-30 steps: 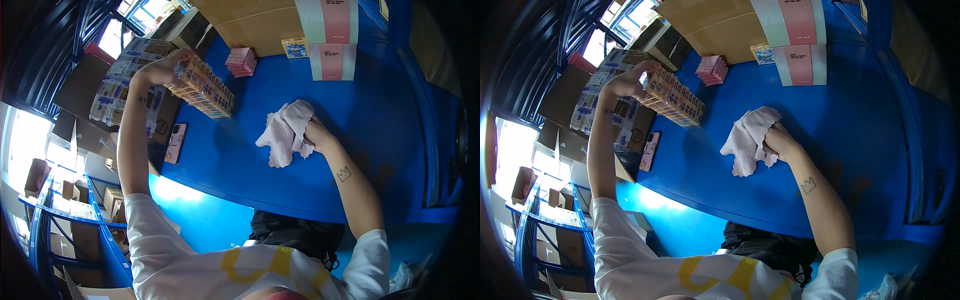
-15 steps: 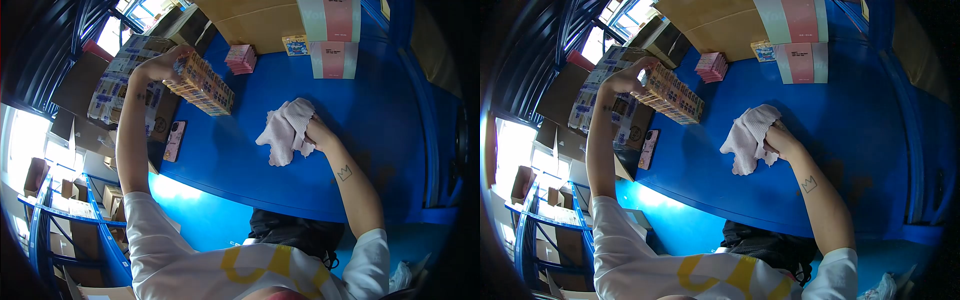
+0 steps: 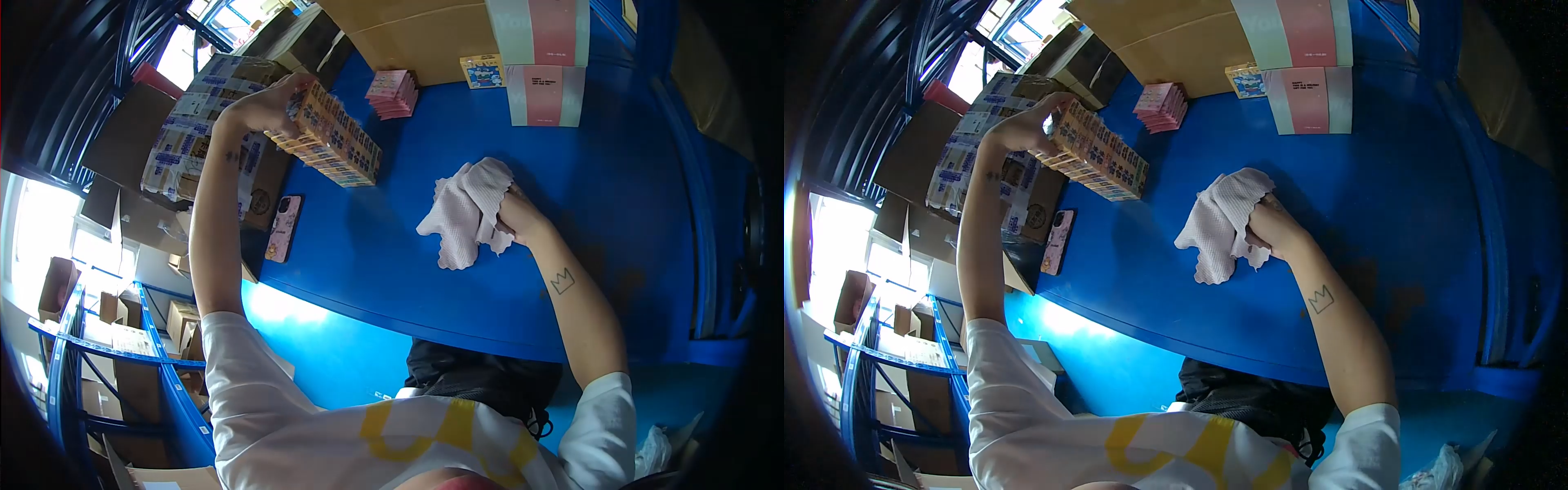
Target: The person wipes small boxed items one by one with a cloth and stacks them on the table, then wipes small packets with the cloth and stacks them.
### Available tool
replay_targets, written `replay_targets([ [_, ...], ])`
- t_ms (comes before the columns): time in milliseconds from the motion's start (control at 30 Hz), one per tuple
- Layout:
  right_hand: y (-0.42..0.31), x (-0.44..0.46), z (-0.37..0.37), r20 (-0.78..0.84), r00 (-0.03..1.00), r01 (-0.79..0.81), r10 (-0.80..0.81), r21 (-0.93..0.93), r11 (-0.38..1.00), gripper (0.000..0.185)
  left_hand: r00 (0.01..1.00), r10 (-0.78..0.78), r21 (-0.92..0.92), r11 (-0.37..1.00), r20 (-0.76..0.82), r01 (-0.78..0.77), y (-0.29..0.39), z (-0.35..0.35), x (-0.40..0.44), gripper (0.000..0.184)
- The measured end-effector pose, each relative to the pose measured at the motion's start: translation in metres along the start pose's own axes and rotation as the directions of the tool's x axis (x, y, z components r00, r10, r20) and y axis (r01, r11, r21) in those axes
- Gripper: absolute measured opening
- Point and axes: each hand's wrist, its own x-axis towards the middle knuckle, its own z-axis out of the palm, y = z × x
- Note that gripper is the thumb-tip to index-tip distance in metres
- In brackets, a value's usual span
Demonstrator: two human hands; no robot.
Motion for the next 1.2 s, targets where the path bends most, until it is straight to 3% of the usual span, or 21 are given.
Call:
replay_targets([
  [233, 0.009, 0.008, -0.005, 0.018, 1.000, 0.001, -0.002, 0.062, 0.998, 0.056, 0.999, 0.023, 0.048, 0.999, -0.035, -0.021, -0.002, 0.001, 0.003, 0.109],
  [367, 0.003, 0.001, -0.002, 0.079, 0.997, 0.006, -0.012, 0.069, 0.998, 0.057, 1.000, 0.019, -0.013, 1.000, 0.016, -0.019, 0.004, 0.000, -0.002, 0.108],
  [467, -0.003, -0.005, 0.000, 0.100, 0.995, 0.009, -0.018, 0.084, 0.996, 0.057, 0.992, 0.123, -0.083, 0.989, -0.007, -0.123, -0.017, -0.001, 0.000, 0.113],
  [500, -0.004, -0.005, 0.000, 0.088, 0.996, 0.008, -0.016, 0.090, 0.996, 0.057, 0.924, 0.316, 0.010, 0.947, -0.217, -0.321, -0.017, -0.004, -0.003, 0.111],
  [533, -0.005, -0.004, -0.001, 0.069, 0.997, 0.008, -0.015, 0.095, 0.995, 0.057, 0.770, 0.496, 0.134, 0.863, -0.402, -0.487, -0.014, -0.003, 0.000, 0.108],
  [600, 0.002, 0.005, -0.005, 0.078, 0.997, 0.002, -0.015, 0.162, 0.987, 0.057, 0.671, 0.392, -0.081, 0.826, -0.629, -0.558, 0.067, 0.003, -0.028, 0.084],
  [633, 0.013, 0.017, -0.008, 0.065, 0.998, 0.003, -0.013, 0.151, 0.989, 0.057, 0.665, 0.391, -0.090, 0.818, -0.637, -0.568, 0.091, 0.015, -0.023, 0.084],
  [700, 0.034, 0.044, -0.014, 0.305, 0.906, 0.246, -0.292, 0.181, 0.952, 0.055, 0.647, 0.362, -0.135, 0.798, -0.671, -0.587, 0.133, 0.036, -0.014, 0.053],
  [767, 0.030, 0.050, -0.024, 0.470, 0.880, -0.096, -0.072, 0.324, 0.941, 0.049, 0.726, 0.350, -0.093, 0.865, -0.592, -0.494, 0.170, 0.070, 0.014, 0.036],
  [800, 0.026, 0.052, -0.025, 0.430, 0.898, -0.064, -0.091, 0.333, 0.941, 0.049, 0.704, 0.386, 0.017, 0.883, -0.597, -0.469, 0.171, 0.094, 0.049, 0.037],
  [867, 0.014, 0.062, -0.015, 0.548, 0.817, -0.224, -0.180, 0.589, 0.777, 0.043, 0.568, 0.449, 0.136, 0.851, -0.690, -0.508, 0.168, 0.139, 0.124, 0.042],
  [933, 0.010, 0.066, -0.026, 0.621, 0.712, -0.406, -0.328, 0.745, 0.529, 0.039, 0.549, 0.300, 0.042, 0.900, -0.780, -0.433, 0.170, 0.164, 0.174, 0.047],
  [967, 0.009, 0.065, -0.041, 0.592, 0.729, -0.375, -0.344, 0.765, 0.523, 0.039, 0.537, 0.327, 0.050, 0.884, -0.778, -0.466, 0.170, 0.171, 0.190, 0.047],
  [1200, 0.029, 0.066, -0.036, 0.473, 0.665, -0.220, -0.578, 0.863, 0.454, 0.043, 0.481, 0.175, 0.111, 0.981, -0.859, -0.158, 0.163, 0.182, 0.223, 0.042],
])
